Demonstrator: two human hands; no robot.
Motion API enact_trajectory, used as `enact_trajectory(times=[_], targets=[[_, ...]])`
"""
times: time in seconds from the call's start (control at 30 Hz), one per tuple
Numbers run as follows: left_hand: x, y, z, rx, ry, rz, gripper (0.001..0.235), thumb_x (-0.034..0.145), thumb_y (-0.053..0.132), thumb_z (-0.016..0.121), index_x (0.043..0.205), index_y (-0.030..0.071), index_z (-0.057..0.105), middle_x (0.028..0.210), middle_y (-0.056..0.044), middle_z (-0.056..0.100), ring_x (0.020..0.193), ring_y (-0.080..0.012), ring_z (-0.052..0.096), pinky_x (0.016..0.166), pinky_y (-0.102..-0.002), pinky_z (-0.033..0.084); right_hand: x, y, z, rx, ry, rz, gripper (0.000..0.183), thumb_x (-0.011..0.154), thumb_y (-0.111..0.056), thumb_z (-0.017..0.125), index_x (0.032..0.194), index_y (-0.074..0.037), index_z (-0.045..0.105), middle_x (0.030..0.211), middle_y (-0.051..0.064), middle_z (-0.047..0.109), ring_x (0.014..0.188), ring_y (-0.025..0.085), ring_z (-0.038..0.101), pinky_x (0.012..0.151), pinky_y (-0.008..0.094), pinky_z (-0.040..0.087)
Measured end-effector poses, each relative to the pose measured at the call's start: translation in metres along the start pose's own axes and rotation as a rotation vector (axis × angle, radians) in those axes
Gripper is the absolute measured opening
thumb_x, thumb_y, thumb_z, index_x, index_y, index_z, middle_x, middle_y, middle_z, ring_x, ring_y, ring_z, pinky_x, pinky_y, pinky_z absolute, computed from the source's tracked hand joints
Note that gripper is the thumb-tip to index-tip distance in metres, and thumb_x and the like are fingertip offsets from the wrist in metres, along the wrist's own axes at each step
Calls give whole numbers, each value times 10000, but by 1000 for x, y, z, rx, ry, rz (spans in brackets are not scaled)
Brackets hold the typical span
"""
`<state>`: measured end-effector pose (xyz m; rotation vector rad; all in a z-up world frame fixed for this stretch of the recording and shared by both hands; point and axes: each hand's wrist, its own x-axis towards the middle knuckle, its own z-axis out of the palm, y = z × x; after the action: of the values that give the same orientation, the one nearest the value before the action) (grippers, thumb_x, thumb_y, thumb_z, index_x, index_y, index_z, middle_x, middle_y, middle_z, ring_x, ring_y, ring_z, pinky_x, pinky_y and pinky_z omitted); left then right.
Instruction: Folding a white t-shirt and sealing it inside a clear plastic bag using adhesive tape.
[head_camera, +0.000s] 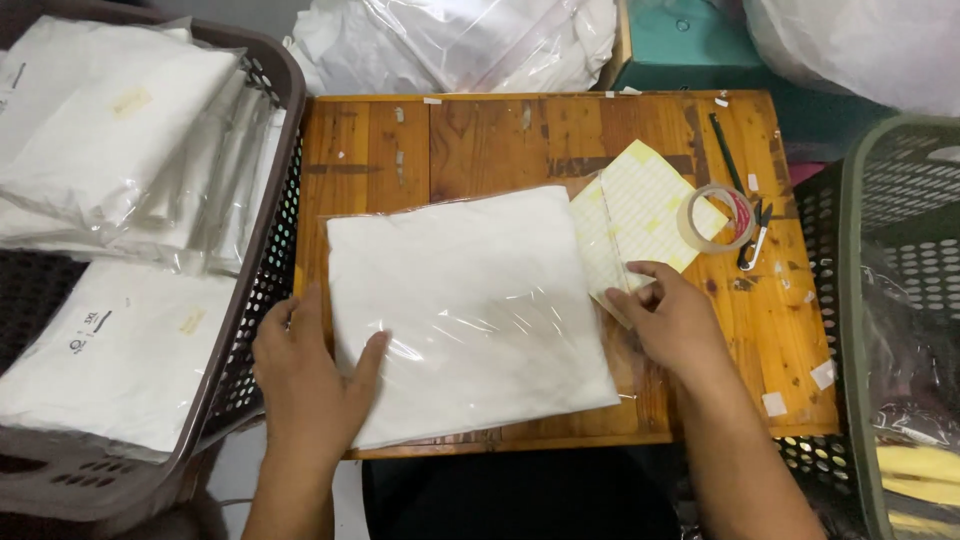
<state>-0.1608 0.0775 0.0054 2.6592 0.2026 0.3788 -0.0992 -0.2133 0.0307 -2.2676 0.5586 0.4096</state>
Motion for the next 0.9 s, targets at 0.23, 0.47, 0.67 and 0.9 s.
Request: enact_trajectory(times=[0.23, 0.47, 0.67, 0.9], targets=[[14, 74, 18, -68, -725, 412, 610, 835, 457, 444, 1312, 106, 298, 1399, -153, 148, 1291, -316, 62, 985, -485, 62, 18, 27, 9, 82, 92, -65, 158, 831, -210, 562, 792, -81, 644, 606, 14, 572, 502, 112, 461, 466, 249, 347], [53, 127, 87, 201, -853, 1062, 474, 886, 356, 273, 1264, 87, 366, 1321, -116, 345, 1287, -234, 240, 1034, -430, 167, 23, 45, 13, -11, 237, -187, 196, 783, -307, 630, 804, -113, 648, 530, 25, 571, 604, 217, 589, 728, 337, 432], [78, 135, 108, 177, -753, 1162, 324, 872, 352, 366, 1009, 148, 577, 982, -17, 565, 1025, -160, 496, 887, -326, 319, 31, 56, 15, -16, 184, -193, 205, 771, -314, 618, 771, -111, 651, 518, 47, 574, 620, 255, 594, 646, 365, 453], [82, 131, 110, 55, -679, 1087, 222, 850, 323, 456, 892, 166, 607, 827, 20, 582, 872, -140, 523, 794, -300, 332, 34, 57, 12, -9, 156, -151, 184, 772, -338, 609, 786, -160, 652, 522, 29, 563, 644, 226, 590, 640, 345, 455]])
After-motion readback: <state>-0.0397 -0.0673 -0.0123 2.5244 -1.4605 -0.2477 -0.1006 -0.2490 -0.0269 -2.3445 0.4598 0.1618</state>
